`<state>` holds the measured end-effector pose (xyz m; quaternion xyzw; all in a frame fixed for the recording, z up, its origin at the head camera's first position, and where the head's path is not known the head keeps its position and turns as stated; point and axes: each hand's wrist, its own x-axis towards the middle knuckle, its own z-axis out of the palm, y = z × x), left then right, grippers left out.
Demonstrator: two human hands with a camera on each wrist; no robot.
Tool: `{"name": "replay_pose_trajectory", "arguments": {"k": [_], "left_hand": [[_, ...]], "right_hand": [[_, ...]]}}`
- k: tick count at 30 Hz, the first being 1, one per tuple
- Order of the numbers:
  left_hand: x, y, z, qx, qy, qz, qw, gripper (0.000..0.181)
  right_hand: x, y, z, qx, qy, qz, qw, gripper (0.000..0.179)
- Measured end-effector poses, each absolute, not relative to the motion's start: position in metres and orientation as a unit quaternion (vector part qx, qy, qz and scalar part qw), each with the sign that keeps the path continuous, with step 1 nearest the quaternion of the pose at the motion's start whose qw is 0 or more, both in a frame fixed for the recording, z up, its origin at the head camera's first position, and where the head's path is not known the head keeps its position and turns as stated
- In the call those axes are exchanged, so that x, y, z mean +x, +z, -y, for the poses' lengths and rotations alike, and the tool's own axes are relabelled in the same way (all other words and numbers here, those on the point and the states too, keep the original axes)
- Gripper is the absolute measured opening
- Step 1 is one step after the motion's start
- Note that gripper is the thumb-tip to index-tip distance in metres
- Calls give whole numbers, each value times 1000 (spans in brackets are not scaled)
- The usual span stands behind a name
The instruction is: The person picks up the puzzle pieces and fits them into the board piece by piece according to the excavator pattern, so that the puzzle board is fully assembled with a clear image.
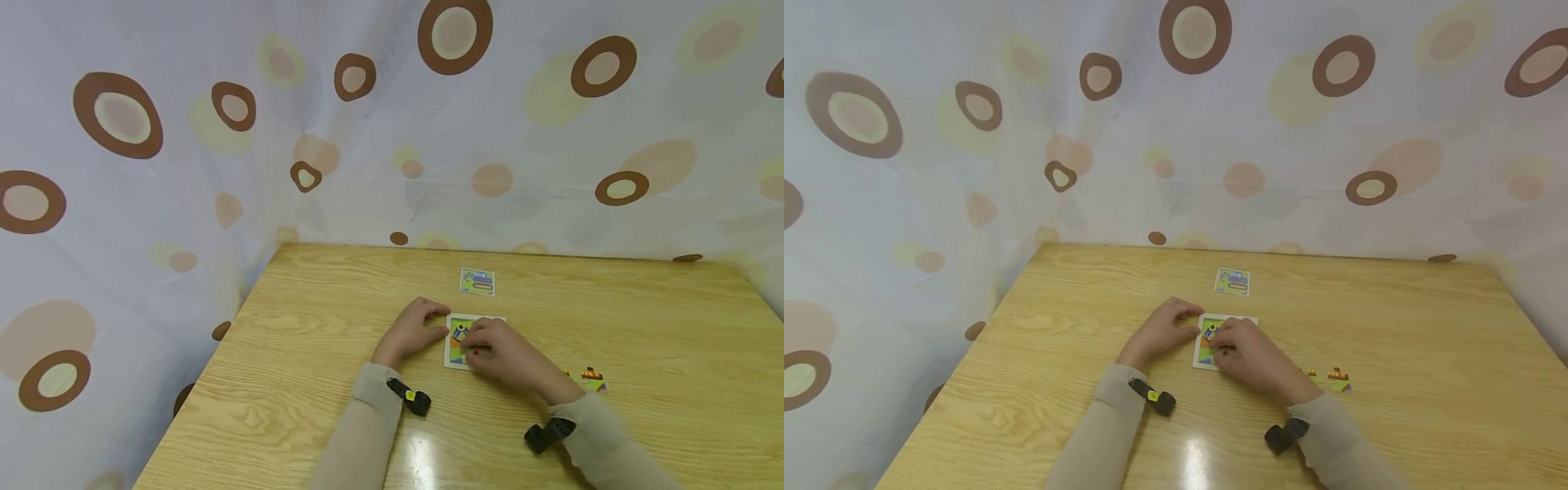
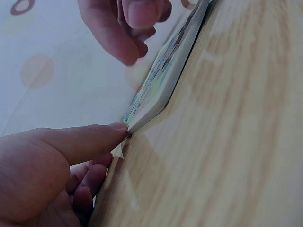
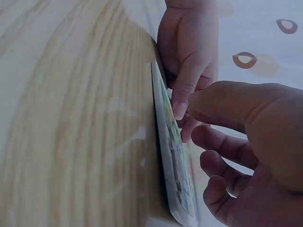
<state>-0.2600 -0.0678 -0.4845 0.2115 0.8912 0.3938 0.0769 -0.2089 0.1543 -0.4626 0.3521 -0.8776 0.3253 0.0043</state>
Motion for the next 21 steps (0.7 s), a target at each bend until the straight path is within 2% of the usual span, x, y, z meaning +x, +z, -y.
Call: {"name": "replay_pose_trajectory", "arguments": {"k": [10,21], "left_hand": [[-260,-485,68,212,398,-889,77,37],[-262,-486,67,215,397,-889,80,37]], "right_hand": [[-202,-454,-179,348,315,882,41,12],[-192,-447,-209,318,294,901,19,16]]}}
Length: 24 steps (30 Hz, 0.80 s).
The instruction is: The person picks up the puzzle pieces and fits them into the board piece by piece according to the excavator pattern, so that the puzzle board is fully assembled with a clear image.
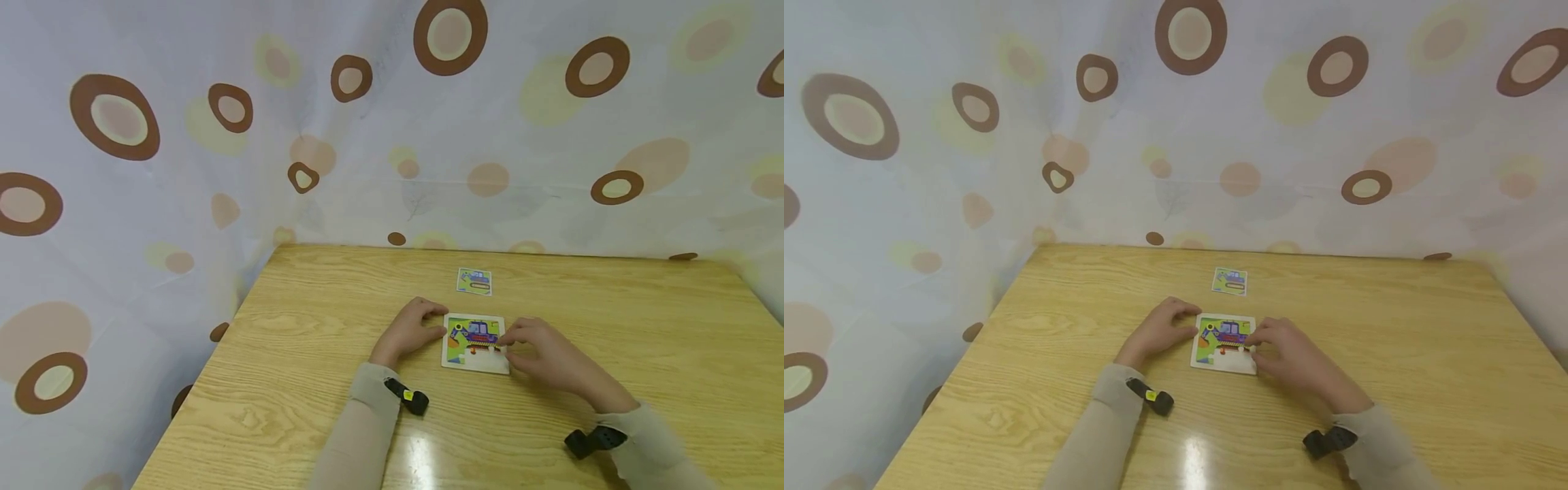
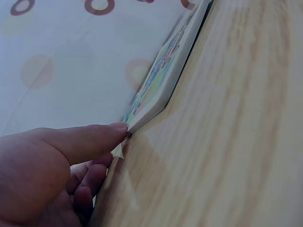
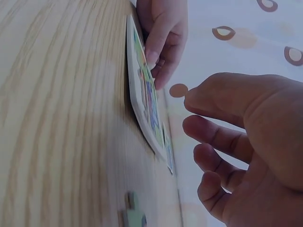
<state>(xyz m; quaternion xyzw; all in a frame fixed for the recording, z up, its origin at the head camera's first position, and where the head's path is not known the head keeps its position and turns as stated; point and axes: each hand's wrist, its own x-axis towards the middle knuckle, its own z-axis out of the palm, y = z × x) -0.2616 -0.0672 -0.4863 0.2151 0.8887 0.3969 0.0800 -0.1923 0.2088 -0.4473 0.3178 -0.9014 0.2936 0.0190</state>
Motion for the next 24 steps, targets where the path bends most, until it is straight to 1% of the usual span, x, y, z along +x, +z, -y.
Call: {"name": "replay_pose_trajectory", "arguments": {"k": [10,14,24], "left_hand": [[-262,-490,66,214,400,-888,81,37],[-262,-490,66,215,399,-888,80,36],[-262,-487,67,210,395,-891,78,37]], "right_hand": [[-184,-449,-239,321,263,910,12,19],[-182,-451,-250,324,248,913,9,23],[-175,-455,-272,293,230,928,-11,30]]}}
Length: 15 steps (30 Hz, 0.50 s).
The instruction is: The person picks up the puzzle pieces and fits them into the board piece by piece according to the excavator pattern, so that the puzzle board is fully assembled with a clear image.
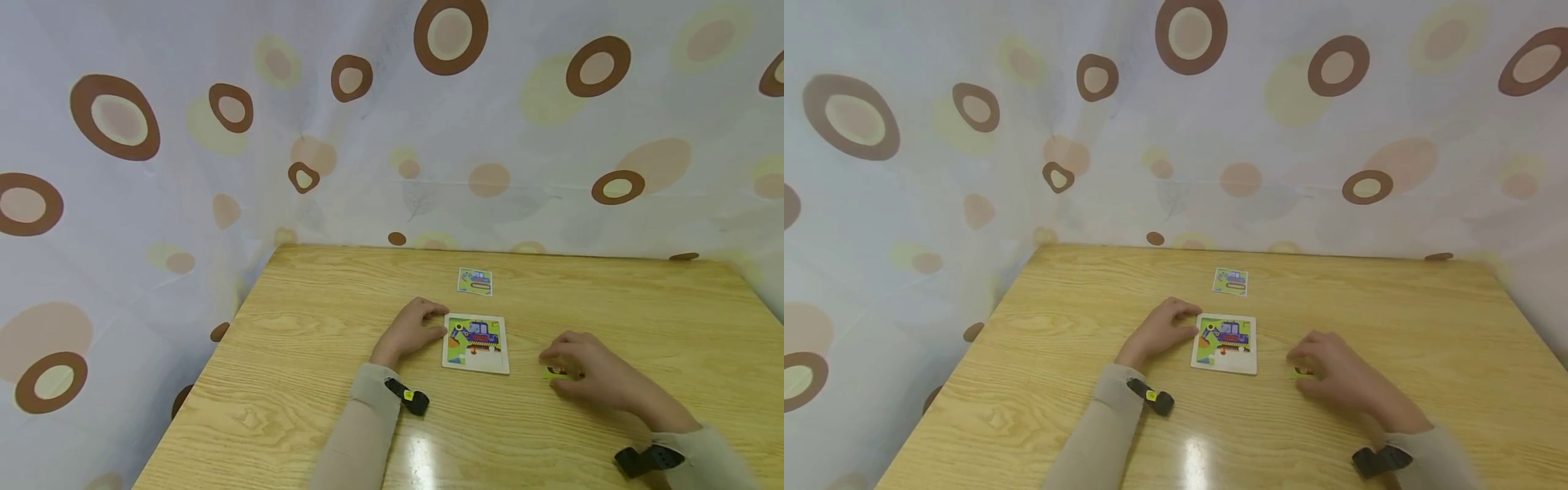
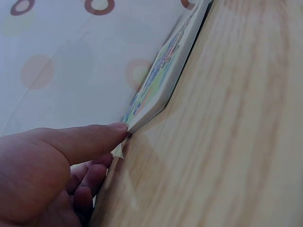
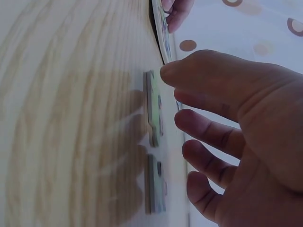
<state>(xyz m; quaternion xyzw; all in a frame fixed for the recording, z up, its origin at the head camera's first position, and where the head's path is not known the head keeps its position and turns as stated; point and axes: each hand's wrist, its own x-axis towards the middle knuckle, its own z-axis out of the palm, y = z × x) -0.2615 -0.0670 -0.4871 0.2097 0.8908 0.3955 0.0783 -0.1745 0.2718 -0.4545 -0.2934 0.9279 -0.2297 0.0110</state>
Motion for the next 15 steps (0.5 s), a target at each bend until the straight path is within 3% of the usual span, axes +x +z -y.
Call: {"name": "replay_pose_trajectory", "arguments": {"k": [15], "left_hand": [[-262,-488,67,209,395,-891,80,37]], "right_hand": [[-172,-460,-290,-324,-270,-906,28,29]]}}
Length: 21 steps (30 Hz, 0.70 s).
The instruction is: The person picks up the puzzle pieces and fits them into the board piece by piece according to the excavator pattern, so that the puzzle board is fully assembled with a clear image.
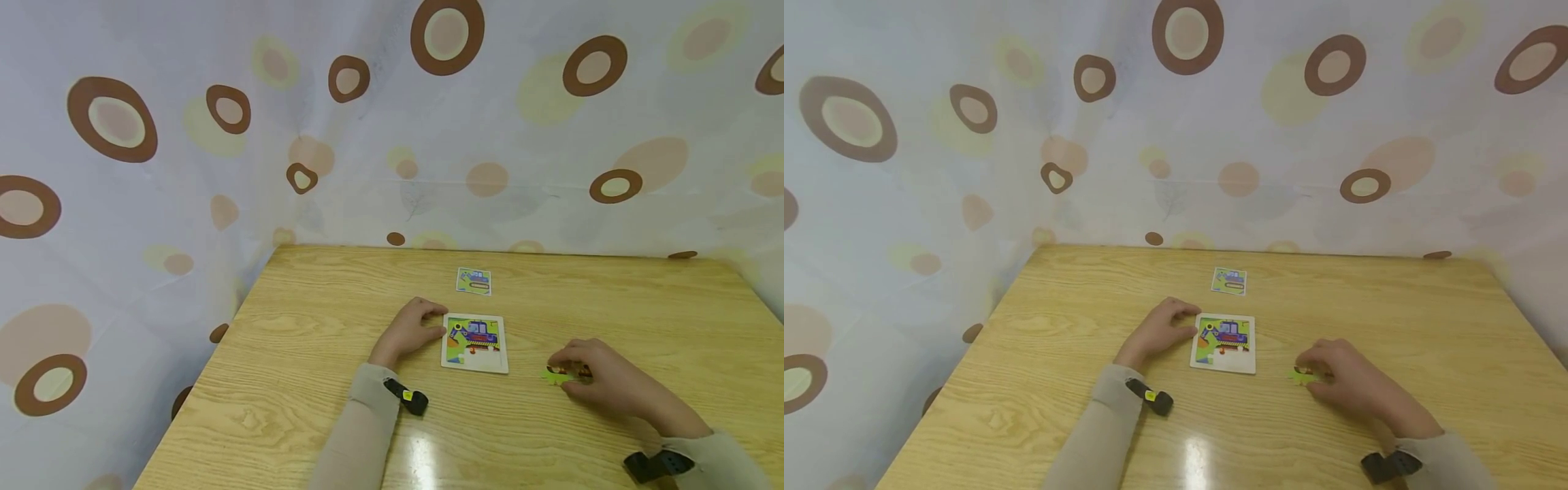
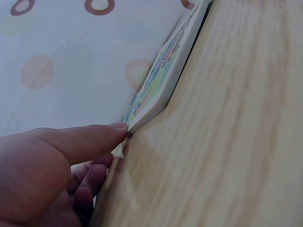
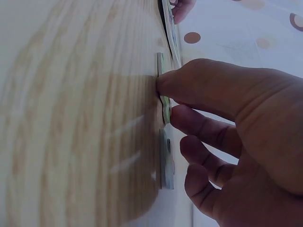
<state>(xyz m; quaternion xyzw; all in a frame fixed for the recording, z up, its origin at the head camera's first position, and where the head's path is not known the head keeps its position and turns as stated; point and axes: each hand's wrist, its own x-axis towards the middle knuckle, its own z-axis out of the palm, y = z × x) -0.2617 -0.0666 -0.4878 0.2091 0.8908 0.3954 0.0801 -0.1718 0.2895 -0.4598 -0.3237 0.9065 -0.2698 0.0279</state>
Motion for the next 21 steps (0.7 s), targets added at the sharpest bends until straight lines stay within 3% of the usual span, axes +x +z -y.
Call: {"name": "replay_pose_trajectory", "arguments": {"k": [21], "left_hand": [[-262,-488,66,205,394,-892,82,37]], "right_hand": [[-176,-452,-253,-312,-275,-909,-30,32]]}}
